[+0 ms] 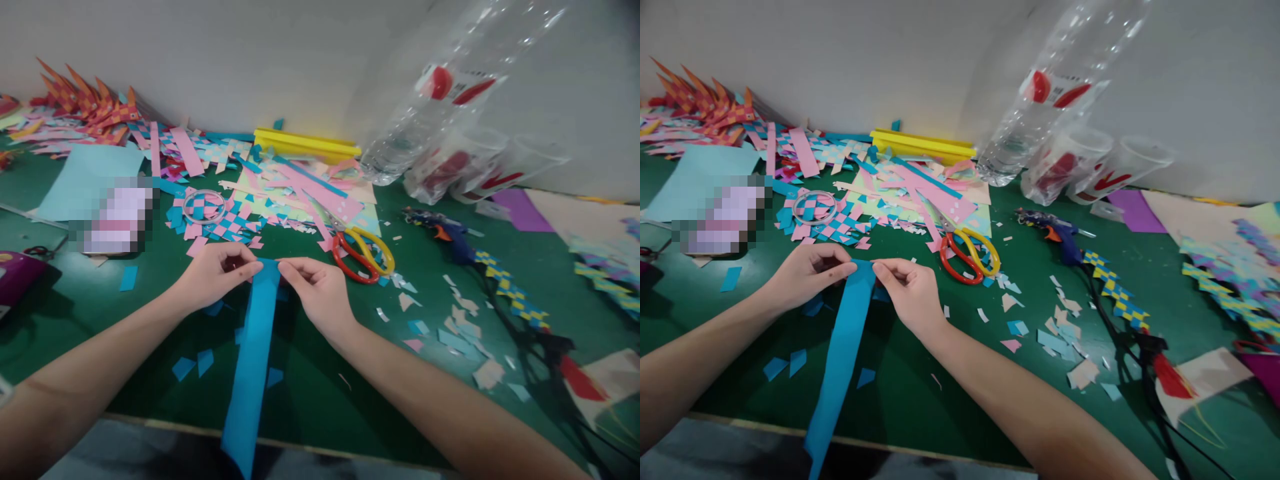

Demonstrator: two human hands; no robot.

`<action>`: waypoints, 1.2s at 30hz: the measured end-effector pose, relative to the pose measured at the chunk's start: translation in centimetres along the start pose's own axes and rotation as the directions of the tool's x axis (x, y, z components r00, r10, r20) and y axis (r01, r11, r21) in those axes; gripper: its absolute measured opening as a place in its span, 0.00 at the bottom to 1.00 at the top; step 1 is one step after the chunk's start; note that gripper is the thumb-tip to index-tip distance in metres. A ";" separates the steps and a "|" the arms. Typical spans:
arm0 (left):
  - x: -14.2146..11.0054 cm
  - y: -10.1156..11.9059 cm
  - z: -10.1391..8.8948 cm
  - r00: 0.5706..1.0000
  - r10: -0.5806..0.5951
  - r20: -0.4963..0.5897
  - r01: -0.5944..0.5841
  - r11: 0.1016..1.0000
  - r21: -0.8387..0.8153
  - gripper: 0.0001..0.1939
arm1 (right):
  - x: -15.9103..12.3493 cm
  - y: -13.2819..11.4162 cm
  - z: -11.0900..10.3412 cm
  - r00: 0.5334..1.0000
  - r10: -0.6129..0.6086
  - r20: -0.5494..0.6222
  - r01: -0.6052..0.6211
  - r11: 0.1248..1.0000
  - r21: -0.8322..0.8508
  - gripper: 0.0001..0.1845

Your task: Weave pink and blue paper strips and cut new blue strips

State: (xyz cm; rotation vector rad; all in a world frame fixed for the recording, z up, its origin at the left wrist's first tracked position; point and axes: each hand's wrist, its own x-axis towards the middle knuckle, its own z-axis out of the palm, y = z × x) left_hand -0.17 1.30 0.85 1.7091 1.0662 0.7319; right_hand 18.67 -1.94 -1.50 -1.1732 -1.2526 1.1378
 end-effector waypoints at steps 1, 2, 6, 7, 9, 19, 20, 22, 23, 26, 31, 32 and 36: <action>0.0 0.0 0.0 1.000 -0.004 -0.004 0.004 1.000 -0.010 0.12 | 0.0 0.1 0.0 1.000 0.016 -0.008 -0.016 1.000 0.015 0.10; 0.0 0.0 0.0 1.000 -0.006 -0.009 0.006 1.000 -0.020 0.12 | 0.0 0.1 0.1 0.999 0.038 -0.010 -0.038 0.999 0.031 0.11; -0.2 0.3 -0.2 0.999 0.000 -0.052 -0.002 0.999 -0.046 0.10 | -0.1 0.4 0.2 0.995 0.089 0.036 -0.091 0.994 0.054 0.11; -0.2 0.4 -0.1 0.998 0.004 -0.066 -0.007 0.998 -0.057 0.10 | -0.1 0.5 0.2 0.996 0.077 0.045 -0.079 0.996 0.050 0.11; -0.3 0.5 0.0 0.997 0.005 -0.083 -0.012 0.996 -0.087 0.09 | -0.2 0.6 0.2 0.998 0.041 0.041 -0.042 0.998 0.046 0.10; -0.4 0.1 0.6 0.981 -0.196 0.006 0.195 0.972 -0.129 0.14 | 0.0 0.7 0.2 0.990 -0.033 -0.134 0.030 0.999 -0.021 0.09; -0.4 0.0 0.6 0.981 -0.195 0.007 0.195 0.975 -0.105 0.14 | 0.0 0.7 0.2 0.989 -0.032 -0.148 0.029 0.999 -0.020 0.09; -0.4 0.0 0.5 0.982 -0.188 0.002 0.187 0.979 -0.075 0.14 | 0.0 0.7 0.2 0.990 -0.010 -0.141 0.009 1.000 -0.005 0.10; -0.4 0.0 0.5 0.984 -0.180 -0.010 0.179 0.981 -0.073 0.14 | 0.0 0.7 0.2 0.992 0.007 -0.122 -0.007 1.000 0.004 0.11; -0.4 0.1 0.5 0.987 -0.154 -0.040 0.150 0.985 -0.087 0.15 | 0.0 0.6 0.2 0.998 0.047 -0.043 -0.046 0.999 0.017 0.12; -0.3 -0.1 0.6 0.994 -0.073 -0.075 0.066 0.994 -0.086 0.13 | -0.2 0.6 0.2 1.000 0.024 -0.016 -0.024 1.000 0.008 0.11; -0.3 -0.1 0.6 0.995 -0.062 -0.079 0.055 0.995 -0.086 0.13 | -0.2 0.6 0.2 1.000 0.022 -0.022 -0.022 1.000 0.008 0.11; -0.3 -0.1 0.6 0.995 -0.048 -0.088 0.039 0.994 -0.101 0.12 | -0.2 0.6 0.2 0.999 0.038 0.018 -0.039 0.999 0.026 0.12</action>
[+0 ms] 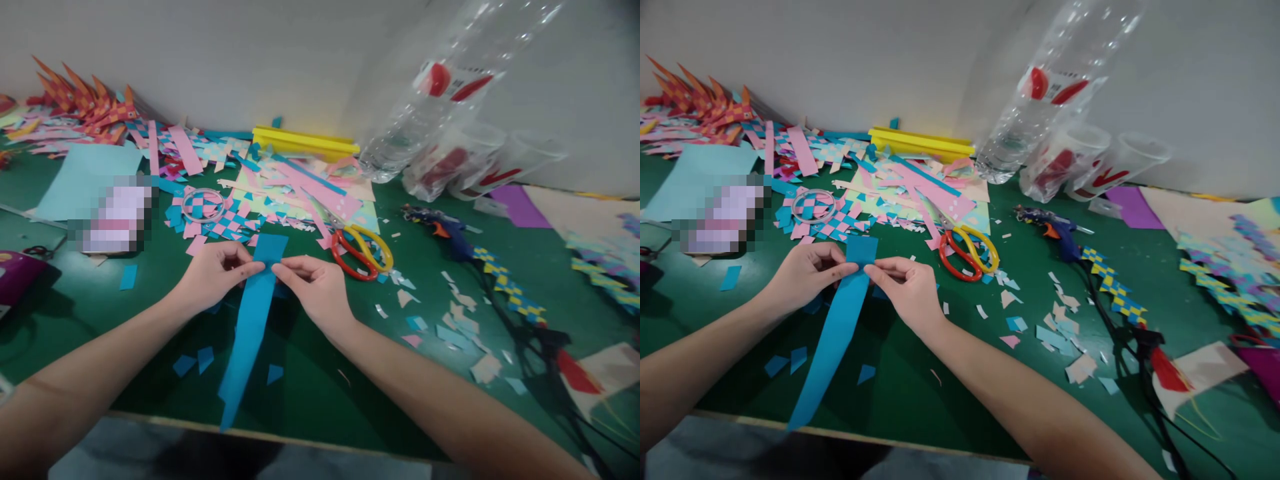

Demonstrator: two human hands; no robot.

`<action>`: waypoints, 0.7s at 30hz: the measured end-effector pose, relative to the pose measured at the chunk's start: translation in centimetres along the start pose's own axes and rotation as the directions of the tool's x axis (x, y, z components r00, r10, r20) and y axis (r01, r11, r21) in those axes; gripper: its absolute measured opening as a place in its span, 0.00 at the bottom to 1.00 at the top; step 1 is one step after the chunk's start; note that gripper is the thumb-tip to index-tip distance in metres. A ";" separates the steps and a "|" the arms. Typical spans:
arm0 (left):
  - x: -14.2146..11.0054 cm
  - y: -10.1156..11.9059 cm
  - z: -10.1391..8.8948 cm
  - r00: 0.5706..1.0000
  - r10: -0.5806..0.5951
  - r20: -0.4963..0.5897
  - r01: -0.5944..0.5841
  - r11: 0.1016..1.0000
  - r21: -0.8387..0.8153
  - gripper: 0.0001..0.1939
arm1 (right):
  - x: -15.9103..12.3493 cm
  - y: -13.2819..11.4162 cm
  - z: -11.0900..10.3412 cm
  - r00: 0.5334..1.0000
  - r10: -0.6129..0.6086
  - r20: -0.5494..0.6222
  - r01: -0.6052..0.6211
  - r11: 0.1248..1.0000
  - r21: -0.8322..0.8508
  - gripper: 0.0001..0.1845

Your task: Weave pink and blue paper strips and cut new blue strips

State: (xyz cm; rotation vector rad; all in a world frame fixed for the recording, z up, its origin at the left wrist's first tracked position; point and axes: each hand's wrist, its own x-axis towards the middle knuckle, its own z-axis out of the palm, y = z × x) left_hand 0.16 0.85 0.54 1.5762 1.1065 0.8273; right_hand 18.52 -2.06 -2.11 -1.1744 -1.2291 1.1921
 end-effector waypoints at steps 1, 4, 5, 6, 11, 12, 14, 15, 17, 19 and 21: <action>0.0 0.0 0.0 1.000 0.007 -0.005 -0.007 1.000 0.002 0.11 | 0.0 0.0 0.0 1.000 -0.001 0.022 0.001 1.000 0.005 0.11; 0.0 0.1 0.0 0.999 0.030 -0.023 -0.030 1.000 0.009 0.12 | -0.1 0.0 0.0 0.998 -0.020 0.059 0.019 1.000 0.011 0.10; 0.0 0.1 0.0 0.999 0.036 -0.024 -0.036 0.999 0.008 0.12 | -0.1 0.0 0.0 0.998 -0.019 0.053 0.019 1.000 0.011 0.10; -0.1 0.1 0.0 0.999 0.041 -0.025 -0.040 0.999 0.007 0.12 | -0.1 0.0 0.0 0.999 -0.012 0.043 0.012 1.000 0.013 0.10; -0.1 0.2 0.1 0.997 0.047 -0.065 -0.046 0.999 0.020 0.10 | -0.1 -0.1 0.2 0.997 0.056 0.058 -0.056 0.998 0.010 0.12; -0.1 0.3 0.1 0.996 0.053 -0.074 -0.052 0.998 0.025 0.10 | -0.2 -0.1 0.2 0.996 0.053 0.069 -0.054 0.999 0.006 0.12; -0.2 0.3 0.2 0.993 0.076 -0.092 -0.073 0.997 0.038 0.10 | -0.3 -0.2 0.3 0.997 0.030 0.068 -0.030 1.000 -0.002 0.11; -0.2 0.3 0.3 0.991 0.089 -0.101 -0.085 0.995 0.046 0.11 | -0.4 -0.2 0.3 0.998 0.016 0.056 -0.016 1.000 -0.008 0.11; -0.2 0.2 0.3 0.985 0.113 -0.128 -0.106 0.993 0.057 0.11 | -0.5 -0.4 0.3 0.999 0.002 0.036 -0.001 0.999 -0.034 0.10; -0.2 0.1 0.3 0.981 0.126 -0.150 -0.119 0.991 0.057 0.11 | -0.6 -0.5 0.4 0.999 0.000 0.054 0.004 0.998 -0.064 0.10; -0.3 0.0 0.3 0.978 0.128 -0.165 -0.123 0.991 0.045 0.12 | -0.6 -0.6 0.4 0.996 0.000 0.090 0.007 0.997 -0.074 0.09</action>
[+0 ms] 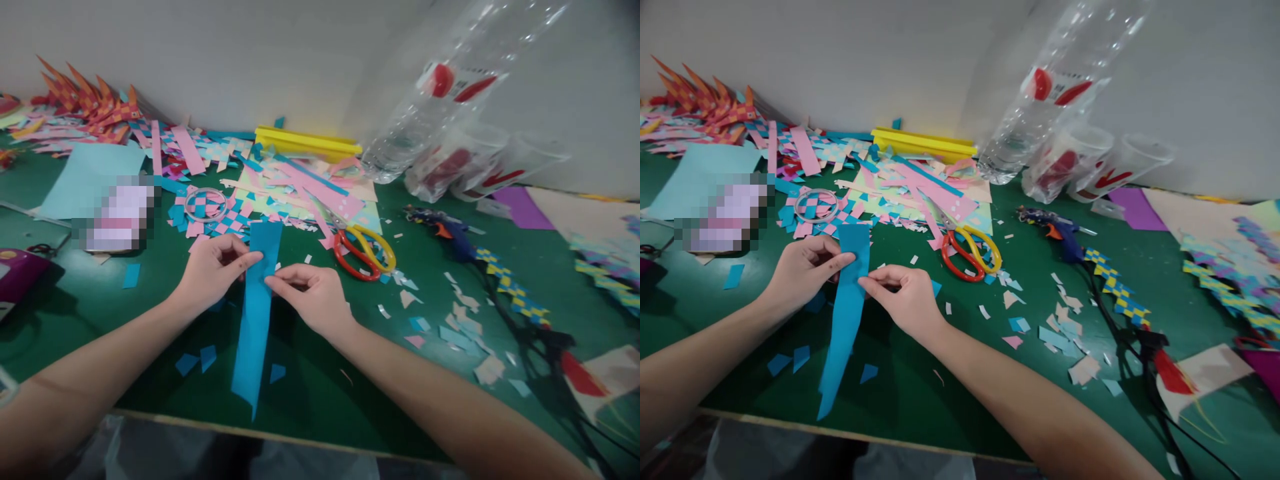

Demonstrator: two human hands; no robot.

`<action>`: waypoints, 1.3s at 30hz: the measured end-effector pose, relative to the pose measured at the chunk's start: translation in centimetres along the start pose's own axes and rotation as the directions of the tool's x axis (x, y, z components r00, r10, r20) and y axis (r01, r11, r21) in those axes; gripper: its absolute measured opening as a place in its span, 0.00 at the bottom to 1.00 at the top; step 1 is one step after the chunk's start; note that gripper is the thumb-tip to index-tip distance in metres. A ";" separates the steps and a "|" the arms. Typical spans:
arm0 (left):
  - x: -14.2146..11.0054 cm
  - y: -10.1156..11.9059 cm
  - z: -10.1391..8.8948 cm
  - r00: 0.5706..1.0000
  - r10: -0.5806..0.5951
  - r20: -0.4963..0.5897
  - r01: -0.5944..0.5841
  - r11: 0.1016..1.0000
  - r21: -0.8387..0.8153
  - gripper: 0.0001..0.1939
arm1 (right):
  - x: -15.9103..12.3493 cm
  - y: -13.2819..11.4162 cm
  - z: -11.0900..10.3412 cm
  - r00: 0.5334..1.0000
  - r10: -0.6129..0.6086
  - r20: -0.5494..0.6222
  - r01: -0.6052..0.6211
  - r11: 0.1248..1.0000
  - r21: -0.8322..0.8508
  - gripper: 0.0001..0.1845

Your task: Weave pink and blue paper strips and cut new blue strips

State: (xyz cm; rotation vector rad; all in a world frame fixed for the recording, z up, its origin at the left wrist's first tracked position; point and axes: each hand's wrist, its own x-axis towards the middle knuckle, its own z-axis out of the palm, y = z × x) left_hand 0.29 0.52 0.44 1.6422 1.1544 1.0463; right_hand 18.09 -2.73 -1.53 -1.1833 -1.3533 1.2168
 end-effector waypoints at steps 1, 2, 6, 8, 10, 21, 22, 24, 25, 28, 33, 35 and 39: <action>0.0 0.0 0.0 1.000 0.001 -0.004 -0.001 1.000 -0.005 0.12 | 0.0 0.0 0.0 1.000 -0.001 0.014 0.001 1.000 0.003 0.09; -0.1 0.0 0.0 1.000 0.004 -0.008 -0.004 1.000 -0.008 0.12 | 0.0 0.0 0.0 1.000 -0.003 0.019 0.003 1.000 0.008 0.09; -0.2 0.4 0.0 0.999 -0.009 -0.040 0.008 0.999 -0.035 0.12 | 0.0 -0.1 0.0 0.999 -0.006 0.052 0.006 1.000 -0.015 0.10; -0.2 0.5 0.1 0.998 -0.046 -0.053 0.043 0.998 -0.054 0.11 | -0.1 -0.1 0.0 0.997 -0.009 0.080 0.011 1.000 -0.024 0.10; -0.1 0.5 0.1 0.995 -0.073 -0.071 0.068 0.995 -0.073 0.11 | -0.2 -0.1 0.0 0.996 -0.013 0.089 0.015 1.000 -0.027 0.10; 0.2 -0.3 -0.1 0.961 -0.105 -0.255 0.045 0.972 -0.230 0.12 | -0.2 -0.2 0.0 0.975 0.030 0.221 -0.024 0.999 -0.030 0.09; 0.2 -0.2 -0.1 0.960 -0.116 -0.255 0.048 0.966 -0.256 0.12 | -0.1 -0.1 0.0 0.980 0.021 0.199 -0.019 1.000 -0.011 0.09; 0.2 0.1 -0.2 0.967 -0.141 -0.211 0.070 0.948 -0.309 0.12 | 0.0 0.0 0.0 0.994 -0.003 0.112 -0.001 0.999 0.032 0.09; 0.2 0.2 -0.2 0.975 -0.148 -0.165 0.087 0.940 -0.329 0.12 | 0.1 0.1 0.0 0.998 -0.011 0.060 0.008 0.999 0.048 0.09; 0.0 0.7 -0.2 0.985 -0.168 0.028 0.169 0.939 -0.299 0.14 | 0.3 0.3 -0.1 0.998 -0.024 -0.049 0.027 0.998 0.063 0.09; -0.1 0.6 -0.2 0.939 -0.222 0.263 0.249 0.965 -0.077 0.12 | 0.2 0.3 -0.3 0.985 -0.054 -0.166 0.057 0.998 0.013 0.10; 0.0 0.4 -0.3 0.929 -0.229 0.291 0.251 0.967 -0.039 0.12 | 0.1 0.3 -0.3 0.977 -0.071 -0.202 0.069 0.998 -0.017 0.10; 0.0 0.4 -0.5 0.934 -0.218 0.282 0.223 0.975 0.016 0.11 | 0.2 0.2 -0.3 0.973 -0.045 -0.228 0.046 0.999 -0.003 0.12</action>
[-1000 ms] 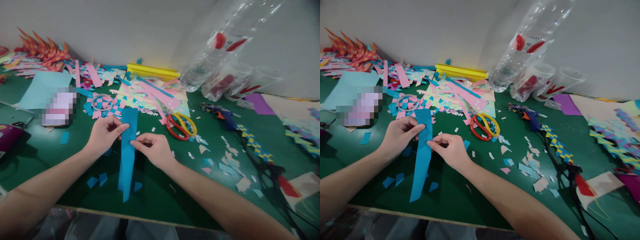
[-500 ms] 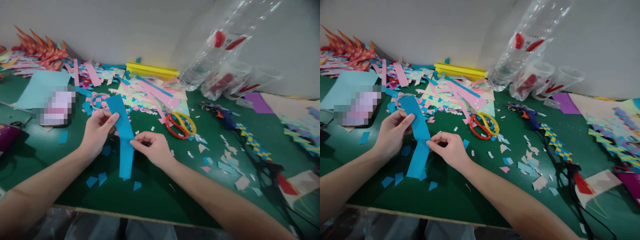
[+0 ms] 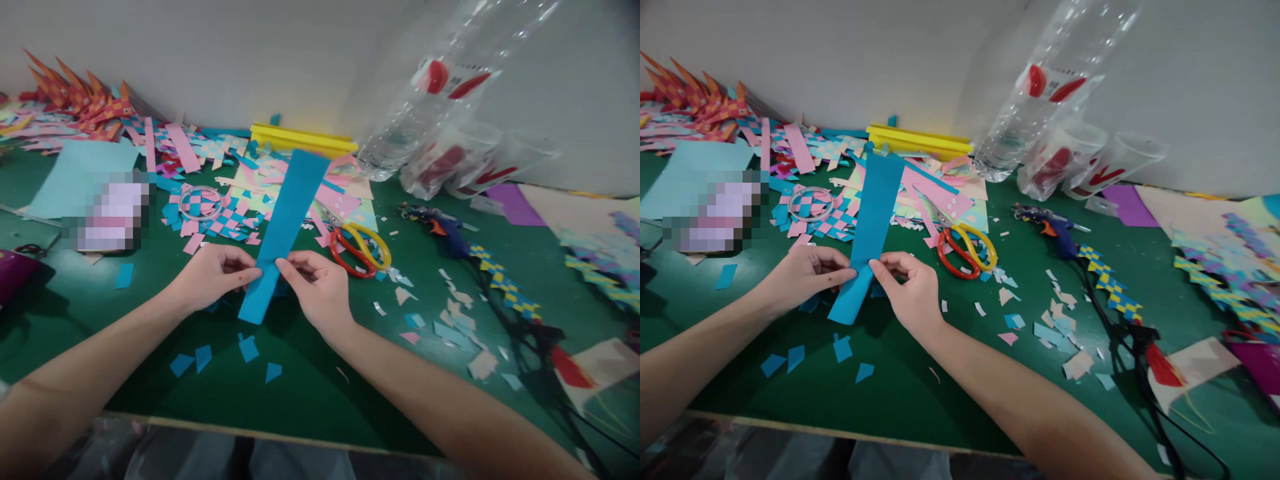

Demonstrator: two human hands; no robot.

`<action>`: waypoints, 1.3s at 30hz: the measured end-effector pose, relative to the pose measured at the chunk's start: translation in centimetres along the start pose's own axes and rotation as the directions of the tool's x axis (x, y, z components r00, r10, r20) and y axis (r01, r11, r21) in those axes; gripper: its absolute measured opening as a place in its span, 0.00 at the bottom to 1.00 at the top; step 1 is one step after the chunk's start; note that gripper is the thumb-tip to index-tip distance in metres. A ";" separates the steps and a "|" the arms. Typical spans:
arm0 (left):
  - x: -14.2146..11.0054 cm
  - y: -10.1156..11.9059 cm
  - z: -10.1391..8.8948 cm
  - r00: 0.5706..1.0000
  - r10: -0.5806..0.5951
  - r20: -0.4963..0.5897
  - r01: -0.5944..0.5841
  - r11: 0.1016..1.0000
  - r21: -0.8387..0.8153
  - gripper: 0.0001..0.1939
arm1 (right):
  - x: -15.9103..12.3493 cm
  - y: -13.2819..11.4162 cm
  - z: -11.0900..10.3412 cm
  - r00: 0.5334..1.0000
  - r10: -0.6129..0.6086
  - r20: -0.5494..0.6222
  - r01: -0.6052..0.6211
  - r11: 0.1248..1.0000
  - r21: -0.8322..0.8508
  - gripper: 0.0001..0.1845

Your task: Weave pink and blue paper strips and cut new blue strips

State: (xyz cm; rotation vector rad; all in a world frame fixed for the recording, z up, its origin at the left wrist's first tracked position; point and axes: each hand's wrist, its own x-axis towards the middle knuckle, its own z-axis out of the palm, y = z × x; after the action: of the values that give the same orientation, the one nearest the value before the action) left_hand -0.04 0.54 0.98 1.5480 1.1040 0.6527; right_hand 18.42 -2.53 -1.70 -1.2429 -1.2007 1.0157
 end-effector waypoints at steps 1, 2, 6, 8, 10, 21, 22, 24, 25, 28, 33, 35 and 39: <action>0.0 0.1 0.0 1.000 0.014 -0.012 -0.014 1.000 0.018 0.11 | 0.0 0.0 0.0 1.000 0.020 0.014 -0.020 1.000 0.008 0.13; -0.1 0.2 0.0 0.999 0.033 -0.033 -0.032 0.999 0.034 0.11 | 0.1 0.0 0.0 0.998 0.038 0.040 -0.038 0.999 0.013 0.13; -0.1 0.3 0.0 0.988 0.095 -0.120 -0.086 0.993 0.080 0.08 | 0.2 0.2 0.0 0.987 0.041 0.155 -0.046 0.998 0.030 0.12; 0.0 0.2 0.0 0.986 0.105 -0.127 -0.095 0.992 0.086 0.08 | 0.2 0.3 0.1 0.984 0.032 0.177 -0.041 0.998 0.047 0.12; 0.1 0.1 0.0 0.986 0.107 -0.129 -0.095 0.991 0.096 0.08 | 0.2 0.4 0.1 0.982 0.043 0.182 -0.053 0.997 0.050 0.13; 0.0 0.0 0.0 0.956 0.160 -0.245 -0.142 0.986 0.090 0.09 | 0.0 0.2 0.2 0.979 0.048 0.199 -0.053 0.998 0.021 0.13; -0.1 0.0 -0.1 0.953 0.158 -0.257 -0.141 0.987 0.082 0.09 | -0.1 0.2 0.3 0.980 0.049 0.194 -0.053 0.998 0.015 0.13; -0.1 -0.1 -0.1 0.949 0.148 -0.278 -0.137 0.989 0.060 0.09 | -0.2 0.1 0.4 0.979 0.045 0.198 -0.043 0.999 -0.014 0.12; -0.1 -0.1 -0.2 0.948 0.143 -0.284 -0.135 0.990 0.048 0.09 | -0.3 0.1 0.4 0.978 0.041 0.206 -0.035 0.999 -0.033 0.12; -0.1 0.0 -0.2 0.946 0.133 -0.295 -0.130 0.991 0.030 0.09 | -0.3 0.0 0.4 0.975 0.039 0.220 -0.029 0.998 -0.047 0.11; 0.2 -0.1 -0.3 0.902 0.164 -0.399 -0.189 0.982 -0.023 0.10 | -0.3 0.2 0.4 0.960 0.040 0.278 -0.056 0.997 0.050 0.11; 0.2 -0.2 -0.3 0.899 0.159 -0.408 -0.196 0.979 -0.051 0.10 | -0.3 0.1 0.4 0.956 0.036 0.291 -0.055 0.997 0.060 0.11; 0.2 -0.2 0.0 0.901 0.159 -0.403 -0.197 0.979 -0.054 0.11 | -0.3 -0.3 0.2 0.948 0.043 0.316 -0.039 0.999 -0.019 0.11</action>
State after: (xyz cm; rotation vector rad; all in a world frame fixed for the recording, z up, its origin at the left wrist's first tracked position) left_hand -0.04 0.73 0.77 1.4822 1.2160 1.1691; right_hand 18.14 -2.82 -1.45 -1.1465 -1.4319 1.2753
